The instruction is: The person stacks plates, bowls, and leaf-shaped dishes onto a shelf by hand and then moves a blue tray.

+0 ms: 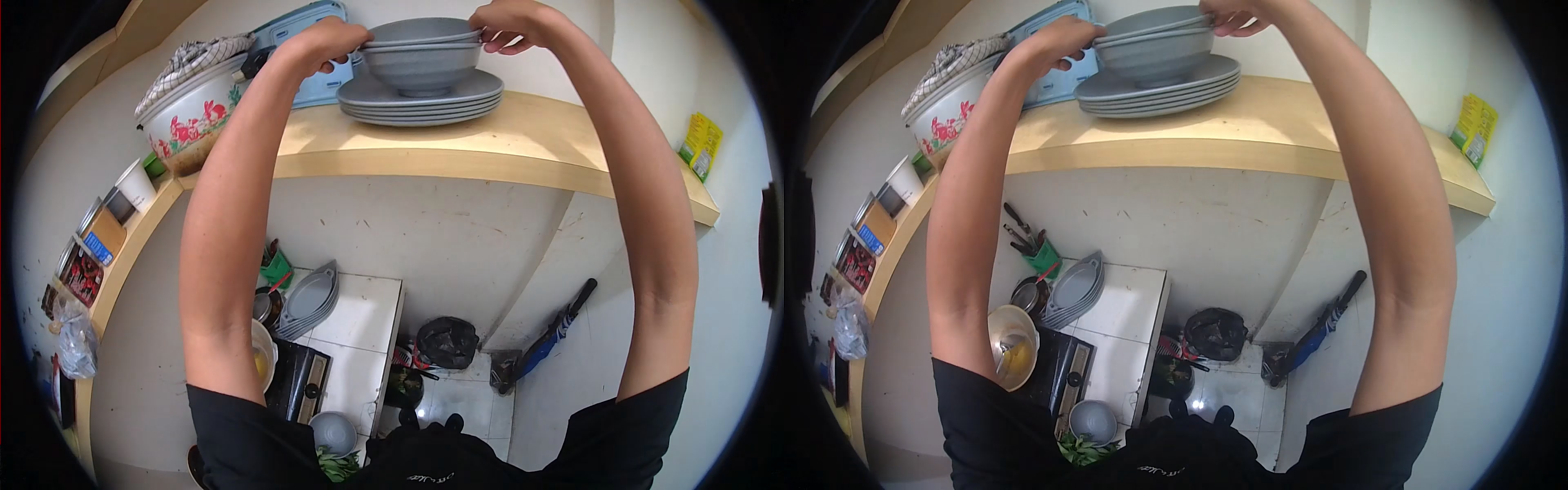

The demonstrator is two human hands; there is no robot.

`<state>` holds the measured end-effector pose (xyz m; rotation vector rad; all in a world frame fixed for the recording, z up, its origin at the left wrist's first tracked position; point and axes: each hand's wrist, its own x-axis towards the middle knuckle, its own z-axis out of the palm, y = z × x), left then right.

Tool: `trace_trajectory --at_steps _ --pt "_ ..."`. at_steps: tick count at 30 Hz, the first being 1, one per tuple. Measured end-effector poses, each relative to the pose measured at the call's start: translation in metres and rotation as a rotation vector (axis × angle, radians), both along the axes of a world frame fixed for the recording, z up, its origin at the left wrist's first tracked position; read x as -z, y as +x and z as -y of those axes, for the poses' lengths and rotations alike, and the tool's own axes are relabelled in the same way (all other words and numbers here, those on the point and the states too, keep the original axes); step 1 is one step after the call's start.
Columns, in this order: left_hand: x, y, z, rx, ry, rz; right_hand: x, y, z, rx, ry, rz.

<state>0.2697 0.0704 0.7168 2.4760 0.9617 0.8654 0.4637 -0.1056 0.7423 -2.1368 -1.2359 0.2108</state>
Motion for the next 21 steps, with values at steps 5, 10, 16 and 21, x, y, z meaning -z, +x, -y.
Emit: trace_trajectory --at_steps 5,10,16,21 --pt "0.004 -0.006 0.025 -0.097 -0.055 -0.028 0.009 -0.002 0.003 0.043 0.071 0.122" --pt "0.025 -0.039 0.023 -0.066 0.218 0.247 0.021 -0.043 0.029 0.22 0.26 0.287" --pt "0.112 -0.129 0.025 0.027 0.435 0.957 0.122 -0.093 0.067 0.025 1.041 0.519" --pt "0.321 -0.181 -0.037 -0.247 0.207 1.074 0.303 -0.156 0.04 -0.406 1.136 0.144"
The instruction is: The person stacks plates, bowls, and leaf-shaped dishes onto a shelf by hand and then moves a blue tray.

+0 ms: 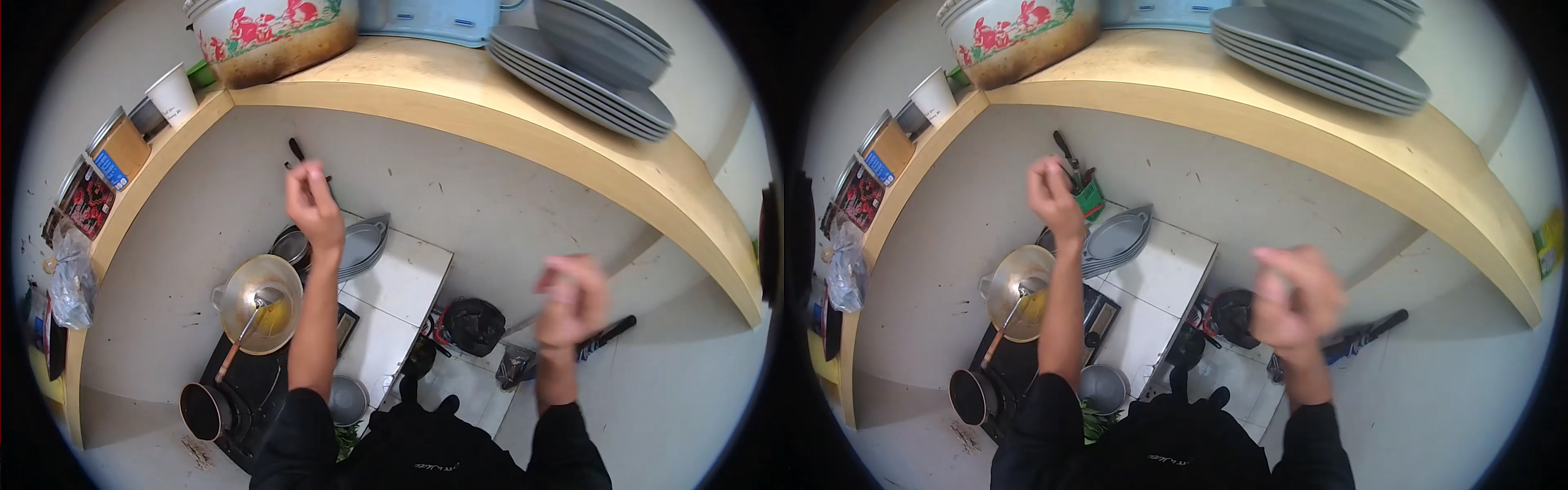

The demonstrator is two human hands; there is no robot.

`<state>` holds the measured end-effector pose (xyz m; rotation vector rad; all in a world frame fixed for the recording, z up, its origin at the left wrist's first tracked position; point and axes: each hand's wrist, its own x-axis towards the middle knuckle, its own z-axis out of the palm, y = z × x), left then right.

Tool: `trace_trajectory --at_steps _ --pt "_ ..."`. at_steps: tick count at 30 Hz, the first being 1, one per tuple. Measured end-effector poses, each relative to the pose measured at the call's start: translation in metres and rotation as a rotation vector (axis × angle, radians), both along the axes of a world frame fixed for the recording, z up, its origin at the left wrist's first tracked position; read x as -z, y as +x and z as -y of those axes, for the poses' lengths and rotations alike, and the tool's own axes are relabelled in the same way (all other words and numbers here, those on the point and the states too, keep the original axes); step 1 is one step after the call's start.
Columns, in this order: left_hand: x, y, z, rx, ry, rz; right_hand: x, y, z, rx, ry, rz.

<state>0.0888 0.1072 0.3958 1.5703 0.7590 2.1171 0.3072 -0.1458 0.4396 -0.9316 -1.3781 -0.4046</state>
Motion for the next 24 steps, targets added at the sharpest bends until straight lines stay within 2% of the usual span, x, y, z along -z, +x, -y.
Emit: trace_trajectory --at_steps 2,3,4,5,6,7,8,10,11,13,16,18,20,22,24 --pt "0.091 -0.009 -0.033 0.021 -0.253 0.012 0.058 -0.018 -0.066 -0.097 -0.29 -0.232" --pt "0.159 -0.024 -0.062 -0.033 -0.448 -0.154 0.087 -0.026 -0.107 -0.128 -0.41 -0.353" --pt "0.212 -0.032 -0.072 -0.099 -0.547 -0.253 0.118 -0.029 -0.143 -0.162 -0.541 -0.368" --pt "0.286 -0.043 -0.095 -0.1 -0.668 -0.356 0.15 -0.032 -0.176 -0.192 -0.673 -0.384" --pt "0.336 -0.053 -0.109 -0.098 -0.787 -0.456 0.186 -0.033 -0.207 -0.217 -0.777 -0.393" --pt "0.336 -0.052 -0.1 0.07 -1.099 -0.191 0.22 -0.034 -0.235 -0.241 -0.882 -0.4" --pt "0.336 -0.048 -0.089 0.245 -1.391 0.096 0.247 -0.037 -0.258 -0.246 -0.882 -0.398" --pt "0.423 -0.061 -0.118 0.368 -1.671 0.629 0.291 -0.047 -0.299 -0.152 -0.993 -0.334" --pt "0.419 -0.06 -0.111 0.36 -1.669 0.632 0.315 -0.051 -0.316 -0.16 -0.995 -0.333" --pt "0.391 -0.043 -0.098 0.039 -1.738 0.658 0.353 -0.058 -0.346 -0.092 -1.141 -0.194" --pt "0.395 -0.048 -0.111 -0.077 -1.684 0.545 0.372 -0.07 -0.369 -0.006 -1.268 -0.179" --pt "0.407 -0.056 -0.12 0.004 -1.702 0.568 0.38 -0.072 -0.386 0.008 -1.308 -0.134" --pt "0.437 -0.062 -0.131 0.105 -1.714 0.629 0.39 -0.073 -0.405 0.005 -1.225 -0.069" --pt "0.413 -0.049 -0.121 0.022 -1.718 0.639 0.399 -0.075 -0.419 0.021 -1.276 0.019" --pt "0.402 -0.04 -0.118 -0.179 -1.709 0.681 0.399 -0.075 -0.428 0.045 -1.323 0.112"
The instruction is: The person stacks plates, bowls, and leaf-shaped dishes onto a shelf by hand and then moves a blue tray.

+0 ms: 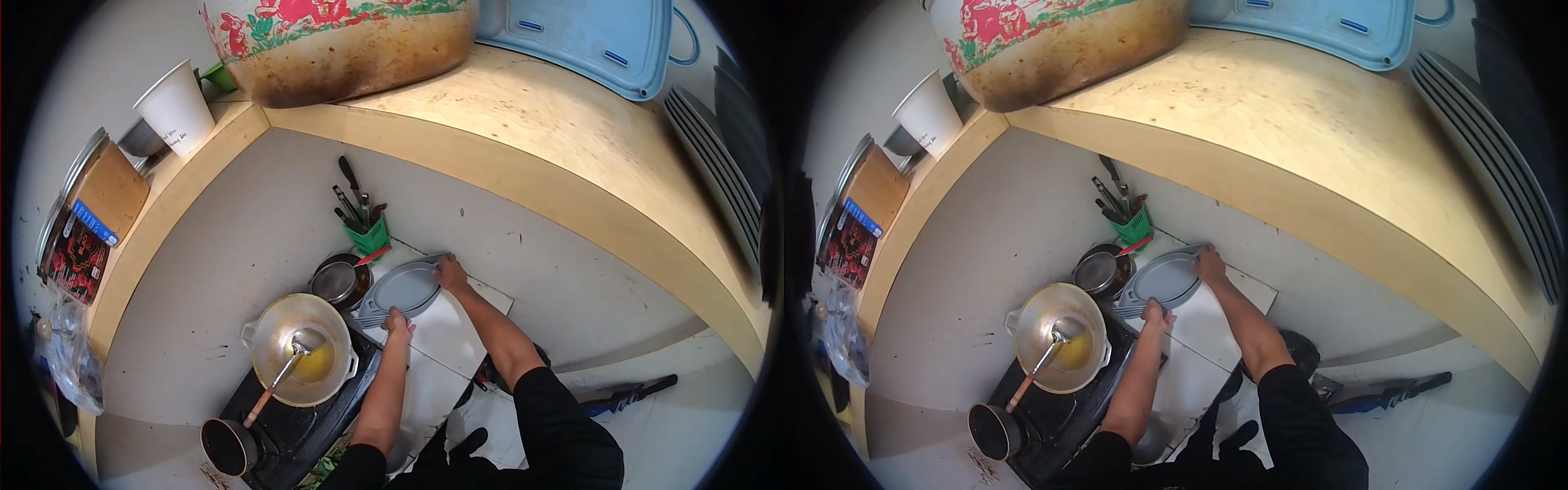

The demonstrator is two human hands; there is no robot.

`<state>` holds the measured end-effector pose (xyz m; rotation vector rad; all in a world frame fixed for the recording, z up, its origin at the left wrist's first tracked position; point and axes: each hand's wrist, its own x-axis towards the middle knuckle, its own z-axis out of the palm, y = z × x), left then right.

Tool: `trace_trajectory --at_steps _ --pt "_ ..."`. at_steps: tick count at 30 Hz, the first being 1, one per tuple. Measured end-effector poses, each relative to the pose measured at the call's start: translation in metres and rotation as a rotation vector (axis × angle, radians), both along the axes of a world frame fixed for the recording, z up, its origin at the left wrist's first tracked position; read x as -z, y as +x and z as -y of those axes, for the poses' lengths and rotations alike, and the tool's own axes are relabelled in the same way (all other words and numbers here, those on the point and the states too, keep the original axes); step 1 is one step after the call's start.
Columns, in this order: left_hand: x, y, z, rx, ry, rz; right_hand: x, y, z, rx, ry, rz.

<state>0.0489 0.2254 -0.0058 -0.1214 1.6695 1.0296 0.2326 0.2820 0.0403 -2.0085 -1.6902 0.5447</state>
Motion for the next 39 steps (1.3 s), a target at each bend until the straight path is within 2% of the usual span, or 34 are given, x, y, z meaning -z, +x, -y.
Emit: trace_trajectory --at_steps 5,6,7,8,10,12,14,15,17,21,23,25,29,35,36,39 --pt "-0.002 -0.004 0.0 0.098 0.016 0.031 0.017 0.002 -0.008 0.068 -0.018 -0.01" --pt "-0.017 0.0 0.004 0.065 -0.038 -0.129 0.025 0.004 -0.012 0.066 -0.018 -0.009" --pt "-0.026 0.003 0.005 0.031 -0.093 -0.289 0.035 0.008 -0.017 0.115 -0.05 -0.142" --pt "-0.035 0.005 0.005 0.029 -0.094 -0.289 0.045 0.011 -0.021 0.164 -0.085 -0.275" --pt "-0.041 0.006 0.004 0.023 -0.046 -0.455 0.066 0.018 -0.028 0.134 -0.04 -0.297" --pt "-0.04 0.002 0.003 0.033 -0.036 -0.41 0.075 0.022 -0.028 0.109 0.002 -0.32" --pt "-0.036 -0.005 0.003 0.04 -0.022 -0.362 0.074 0.024 -0.029 0.17 -0.103 -0.502" --pt "-0.032 -0.009 0.001 0.054 -0.047 -0.339 0.074 0.024 -0.03 0.17 -0.105 -0.503" --pt "-0.023 -0.01 0.0 0.077 -0.075 -0.316 0.075 0.027 -0.03 0.208 -0.15 -0.799" --pt "-0.032 -0.006 0.007 -0.013 0.008 -0.279 0.055 0.026 -0.017 0.305 -0.185 -0.843" --pt "-0.04 -0.005 0.009 -0.066 0.053 -0.231 0.049 0.028 -0.014 0.352 -0.14 -0.948" --pt "-0.046 -0.003 0.012 -0.148 0.069 -0.221 0.033 0.036 -0.001 0.354 -0.116 -0.973" --pt "-0.038 -0.006 0.008 -0.153 0.054 -0.213 0.0 0.068 0.042 0.33 -0.054 -0.985" --pt "-0.032 -0.006 0.014 -0.081 0.035 -0.31 0.026 0.124 0.109 0.273 -0.172 -0.824" --pt "-0.01 -0.011 0.009 -0.044 0.023 -0.267 0.032 0.129 0.118 0.274 -0.171 -0.821" --pt "-0.002 -0.006 0.005 -0.045 0.017 -0.158 0.05 0.136 0.137 0.296 -0.188 -0.855"
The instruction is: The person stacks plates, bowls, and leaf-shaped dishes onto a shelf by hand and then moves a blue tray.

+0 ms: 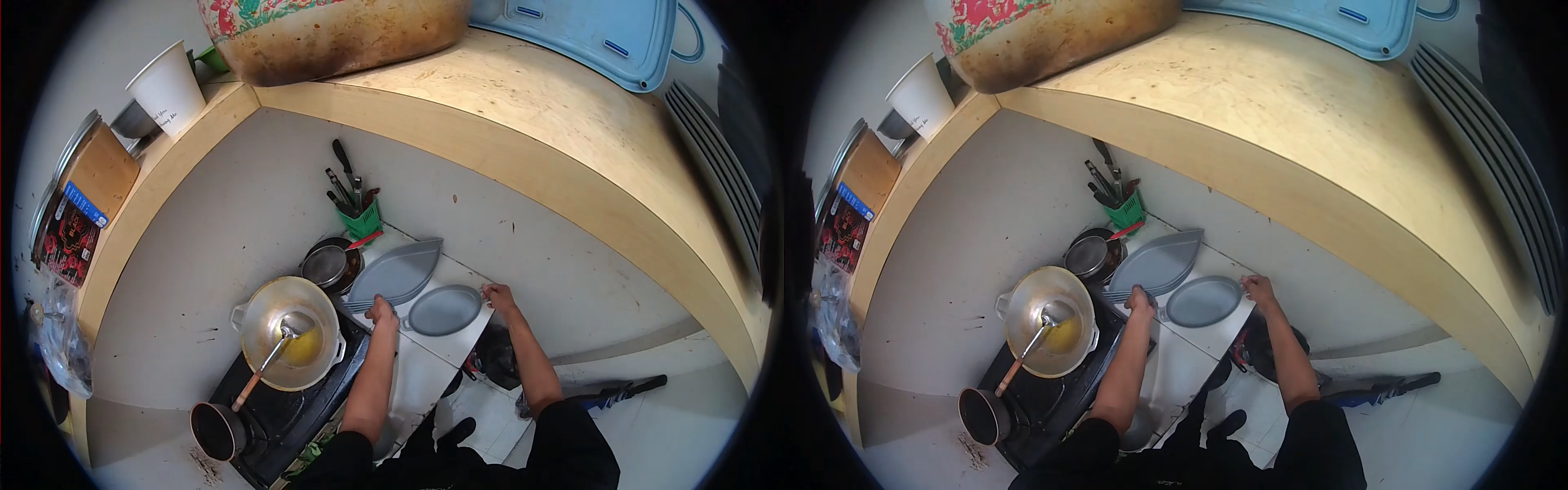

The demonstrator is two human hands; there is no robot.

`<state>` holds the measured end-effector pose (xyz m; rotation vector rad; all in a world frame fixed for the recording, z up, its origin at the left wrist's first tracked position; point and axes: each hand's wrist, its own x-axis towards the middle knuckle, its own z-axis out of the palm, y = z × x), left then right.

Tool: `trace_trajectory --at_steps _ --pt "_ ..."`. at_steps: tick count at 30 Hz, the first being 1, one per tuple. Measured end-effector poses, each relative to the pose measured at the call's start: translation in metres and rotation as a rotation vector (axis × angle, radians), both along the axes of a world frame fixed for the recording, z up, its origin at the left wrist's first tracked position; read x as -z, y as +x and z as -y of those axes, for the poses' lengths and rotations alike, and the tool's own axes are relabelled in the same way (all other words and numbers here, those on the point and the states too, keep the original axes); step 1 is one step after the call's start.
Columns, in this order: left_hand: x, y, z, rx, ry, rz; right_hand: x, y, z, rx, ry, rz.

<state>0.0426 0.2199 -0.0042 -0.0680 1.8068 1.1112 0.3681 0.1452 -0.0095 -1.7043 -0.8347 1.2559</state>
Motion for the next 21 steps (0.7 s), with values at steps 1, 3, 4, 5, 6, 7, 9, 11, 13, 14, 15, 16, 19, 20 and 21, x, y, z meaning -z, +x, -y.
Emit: trace_trajectory --at_steps 1,3,4,5,6,7,9,11,13,14,15,16,19,20,21 --pt "-0.004 0.002 0.002 -0.034 0.006 0.063 0.004 0.0 0.004 0.002 -0.002 0.0" --pt "0.038 -0.011 -0.012 0.047 0.06 0.168 0.013 0.002 0.007 0.001 -0.001 0.025" --pt "0.058 -0.014 -0.018 0.123 0.114 0.272 0.016 0.003 0.009 0.006 -0.002 0.027" --pt "0.053 -0.009 -0.017 0.127 0.112 0.274 0.019 0.004 0.011 0.016 -0.019 0.039" --pt "0.041 -0.004 -0.018 0.09 0.113 0.222 0.023 0.004 0.012 0.026 -0.036 0.051" --pt "0.038 -0.001 -0.018 0.052 0.112 0.168 0.028 0.005 0.014 0.027 -0.039 0.052" --pt "0.036 -0.003 -0.02 0.061 0.118 0.188 0.036 0.007 0.016 0.069 -0.031 0.049" --pt "0.037 -0.005 -0.021 0.067 0.128 0.207 0.043 0.01 0.019 0.063 -0.042 0.063" --pt "0.03 -0.006 -0.017 0.088 0.129 0.217 0.052 0.012 0.02 0.06 -0.051 0.074" --pt "0.026 -0.005 -0.016 0.089 0.13 0.218 0.057 0.013 0.02 0.059 -0.048 0.093" --pt "0.026 -0.005 -0.016 0.084 0.123 0.218 0.058 0.013 0.02 0.057 -0.045 0.111" --pt "0.026 -0.005 -0.016 0.077 0.114 0.218 0.058 0.013 0.02 0.056 -0.045 0.112" --pt "0.034 -0.008 -0.016 0.08 0.097 0.218 0.058 0.008 0.021 0.062 -0.038 0.046" --pt "0.038 -0.01 -0.015 0.076 0.097 0.217 0.056 0.006 0.021 0.069 -0.061 0.053" --pt "0.042 -0.013 -0.012 0.123 0.111 0.234 0.054 0.004 0.021 0.078 -0.085 0.059"
